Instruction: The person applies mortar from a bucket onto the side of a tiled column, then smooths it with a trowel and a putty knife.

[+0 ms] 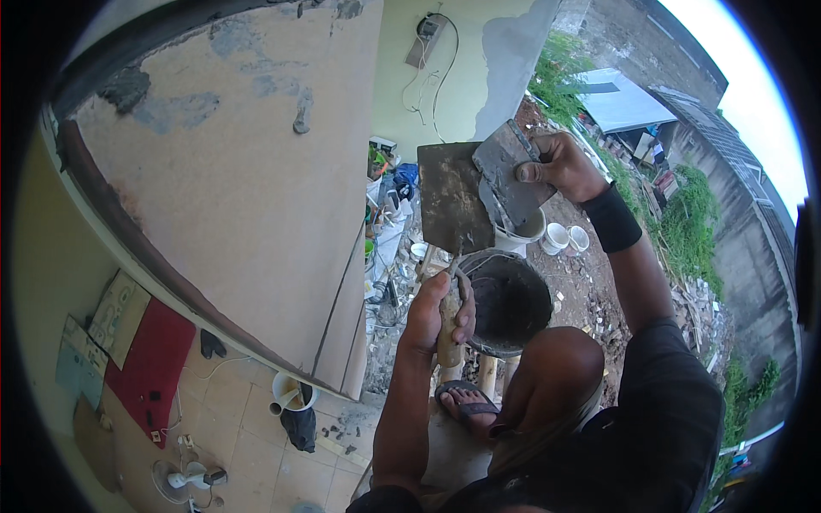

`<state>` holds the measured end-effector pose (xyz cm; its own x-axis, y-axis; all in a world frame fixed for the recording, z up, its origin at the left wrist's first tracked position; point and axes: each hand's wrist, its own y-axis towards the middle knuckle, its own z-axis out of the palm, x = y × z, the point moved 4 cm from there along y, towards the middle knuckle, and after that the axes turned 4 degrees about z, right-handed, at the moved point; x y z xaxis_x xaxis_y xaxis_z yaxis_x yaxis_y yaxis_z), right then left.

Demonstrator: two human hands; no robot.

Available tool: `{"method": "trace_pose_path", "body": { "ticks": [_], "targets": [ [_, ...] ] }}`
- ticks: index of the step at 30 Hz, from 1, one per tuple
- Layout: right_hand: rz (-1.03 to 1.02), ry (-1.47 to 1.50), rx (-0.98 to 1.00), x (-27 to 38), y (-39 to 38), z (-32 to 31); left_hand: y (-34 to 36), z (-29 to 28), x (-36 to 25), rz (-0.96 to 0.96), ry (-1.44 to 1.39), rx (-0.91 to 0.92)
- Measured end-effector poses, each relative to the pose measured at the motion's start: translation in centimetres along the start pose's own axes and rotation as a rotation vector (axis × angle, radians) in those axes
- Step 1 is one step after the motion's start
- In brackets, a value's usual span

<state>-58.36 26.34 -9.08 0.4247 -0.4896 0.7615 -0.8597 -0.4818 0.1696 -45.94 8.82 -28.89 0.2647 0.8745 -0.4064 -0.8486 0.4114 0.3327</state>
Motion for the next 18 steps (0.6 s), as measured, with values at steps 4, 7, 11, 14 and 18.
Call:
{"method": "trace_pose_path", "body": {
  "ticks": [4,7,11,14,18],
  "targets": [
    [-0.057,-0.238,-0.188,0.3,-2.1,-0.9,0.3,-0.2,-0.7,0.086,0.002,-0.007],
    [-0.181,-0.396,-0.332,1.5,-5.0,0.9,0.8,-0.2,-1.3,0.180,0.403,-0.176],
    [-0.460,-0.587,-0.445,3.2,-7.1,4.7,1.5,0.9,-1.1,0.314,0.649,-0.294],
    [-0.551,-0.603,-0.450,3.9,-6.3,5.8,1.4,1.4,-0.8,0.376,0.798,-0.316],
    [-0.882,-0.739,-0.522,6.0,-6.0,6.0,1.0,1.5,-0.9,0.482,0.897,-0.273]
  ]
}}
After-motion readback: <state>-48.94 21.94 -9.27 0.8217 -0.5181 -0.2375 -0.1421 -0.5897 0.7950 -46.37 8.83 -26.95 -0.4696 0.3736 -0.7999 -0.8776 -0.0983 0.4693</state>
